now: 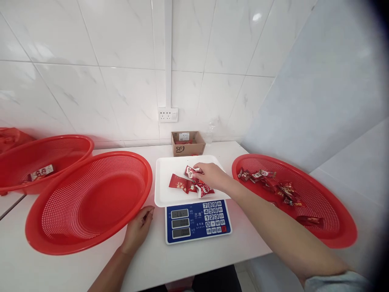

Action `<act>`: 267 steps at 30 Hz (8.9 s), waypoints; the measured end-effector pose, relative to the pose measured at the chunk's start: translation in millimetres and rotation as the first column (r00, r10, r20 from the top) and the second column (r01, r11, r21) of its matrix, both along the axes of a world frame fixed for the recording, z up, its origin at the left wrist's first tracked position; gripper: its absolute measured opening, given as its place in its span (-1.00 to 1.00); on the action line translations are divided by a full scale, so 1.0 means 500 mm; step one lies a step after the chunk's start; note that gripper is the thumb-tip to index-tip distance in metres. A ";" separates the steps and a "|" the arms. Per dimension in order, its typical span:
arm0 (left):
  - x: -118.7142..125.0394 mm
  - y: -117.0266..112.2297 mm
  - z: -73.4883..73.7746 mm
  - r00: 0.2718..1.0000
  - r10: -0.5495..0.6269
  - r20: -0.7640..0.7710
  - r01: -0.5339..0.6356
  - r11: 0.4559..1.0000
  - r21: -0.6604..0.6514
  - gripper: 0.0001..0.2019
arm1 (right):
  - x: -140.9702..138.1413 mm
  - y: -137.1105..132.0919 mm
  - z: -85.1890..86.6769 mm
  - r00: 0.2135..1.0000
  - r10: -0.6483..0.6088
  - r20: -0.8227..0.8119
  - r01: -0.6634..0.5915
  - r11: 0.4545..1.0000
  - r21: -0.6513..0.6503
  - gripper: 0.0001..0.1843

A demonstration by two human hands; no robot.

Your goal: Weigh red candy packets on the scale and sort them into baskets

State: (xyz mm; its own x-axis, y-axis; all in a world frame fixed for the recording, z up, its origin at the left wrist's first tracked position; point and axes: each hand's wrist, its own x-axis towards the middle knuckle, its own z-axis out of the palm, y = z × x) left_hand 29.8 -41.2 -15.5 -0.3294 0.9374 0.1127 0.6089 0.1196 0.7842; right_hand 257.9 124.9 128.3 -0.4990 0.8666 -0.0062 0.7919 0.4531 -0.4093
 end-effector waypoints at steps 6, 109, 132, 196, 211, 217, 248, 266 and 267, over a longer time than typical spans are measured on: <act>0.000 0.001 0.001 1.000 -0.014 0.019 0.014 1.000 -0.004 -0.68 | 0.017 -0.006 0.008 0.999 -0.028 -0.016 0.028 1.000 -0.010 -0.67; 0.042 -0.115 0.087 0.981 0.081 -0.177 -0.018 0.943 0.333 -0.81 | 0.078 -0.105 -0.107 0.987 0.064 -0.150 -0.009 0.940 0.341 -0.65; 0.101 0.156 0.240 0.887 -0.288 -0.362 0.292 0.955 -0.042 -0.65 | 0.106 -0.145 -0.083 0.908 0.082 -0.411 0.045 0.956 0.290 -0.61; 0.101 -0.090 0.136 0.987 -0.140 -0.073 0.152 0.968 0.198 -0.81 | 0.009 -0.149 -0.104 0.955 0.239 -0.174 -0.189 0.945 0.266 -0.80; 0.135 -0.071 0.174 0.744 -0.191 0.640 0.205 0.977 0.052 -0.62 | -0.033 -0.267 -0.046 0.683 0.317 -0.658 -0.439 0.898 -0.022 -0.76; 0.077 -0.072 0.178 0.976 -0.032 0.214 -0.004 0.986 0.168 -0.67 | -0.015 -0.217 -0.062 0.807 0.326 -0.493 -0.294 0.945 0.143 -0.69; 0.150 -0.021 0.204 0.974 -0.155 0.165 0.126 0.977 0.173 -0.67 | -0.001 -0.254 -0.048 0.833 0.361 -0.419 -0.238 0.918 0.318 -0.72; -0.013 -0.026 0.217 0.867 0.142 -0.478 -0.153 0.988 0.016 -0.55 | 0.098 -0.092 -0.087 0.932 -0.316 -0.179 0.344 0.925 0.158 -0.62; 0.000 -0.023 0.216 0.888 0.126 -0.442 -0.117 0.992 0.048 -0.56 | 0.096 -0.098 -0.085 0.920 -0.291 -0.263 0.337 0.930 0.148 -0.63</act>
State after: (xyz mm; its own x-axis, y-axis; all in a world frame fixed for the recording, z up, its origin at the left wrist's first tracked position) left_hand 29.8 -52.8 92.4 -0.3520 0.8893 0.2920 0.8754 0.2023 0.4391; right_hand 305.7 75.9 85.6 -0.1684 0.9526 0.2535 0.7989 0.2825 -0.5310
